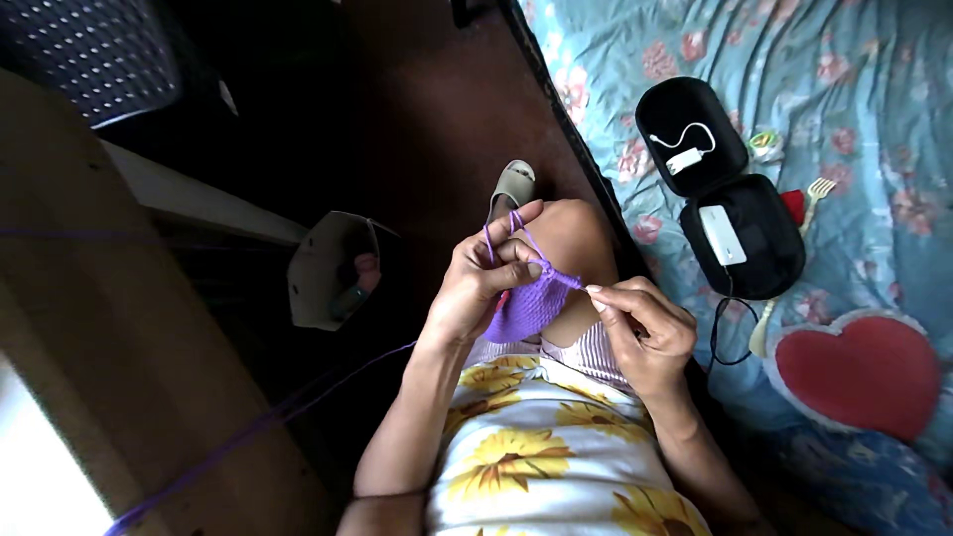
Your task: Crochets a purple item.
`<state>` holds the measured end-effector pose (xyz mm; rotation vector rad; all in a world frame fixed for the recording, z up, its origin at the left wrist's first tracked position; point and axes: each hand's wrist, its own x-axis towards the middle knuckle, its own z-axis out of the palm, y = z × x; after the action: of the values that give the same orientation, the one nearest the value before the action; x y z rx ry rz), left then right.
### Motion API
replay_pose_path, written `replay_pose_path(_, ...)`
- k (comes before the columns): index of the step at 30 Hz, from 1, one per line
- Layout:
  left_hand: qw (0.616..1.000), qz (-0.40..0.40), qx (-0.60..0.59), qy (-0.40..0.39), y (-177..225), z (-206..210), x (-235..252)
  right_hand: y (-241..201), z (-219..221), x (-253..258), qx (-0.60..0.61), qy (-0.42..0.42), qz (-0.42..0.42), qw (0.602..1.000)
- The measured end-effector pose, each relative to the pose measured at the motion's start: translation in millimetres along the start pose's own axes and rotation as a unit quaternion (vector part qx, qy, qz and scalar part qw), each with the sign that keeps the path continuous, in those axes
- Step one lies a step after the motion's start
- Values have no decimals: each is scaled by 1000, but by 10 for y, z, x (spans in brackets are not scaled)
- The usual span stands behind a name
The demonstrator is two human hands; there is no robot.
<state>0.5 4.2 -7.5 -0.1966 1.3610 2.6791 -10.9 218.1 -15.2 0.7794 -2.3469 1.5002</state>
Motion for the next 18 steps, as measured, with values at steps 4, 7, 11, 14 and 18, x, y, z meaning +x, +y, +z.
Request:
replay_pose_path(4, 1000, -6, -14, -12, -12, -11, 5, -1, -25, 0, 98, -14, 83, 992)
replay_pose_path(7, 1000, -7, -11, -15, -14, -11, 6, -25, -37, 10, 145, -20, 149, 978)
replay_pose_path(11, 998, 9, 56, 1, -12, 15, -3, -51, -22, 15, 136, -23, 170, 976)
replay_pose_path(14, 991, 58, 112, 42, -41, 63, -20, -66, -6, 12, 159, -22, 190, 969)
replay_pose_path(18, 971, 134, 184, 67, -92, 183, -39, -113, 35, 21, 174, -12, 190, 966)
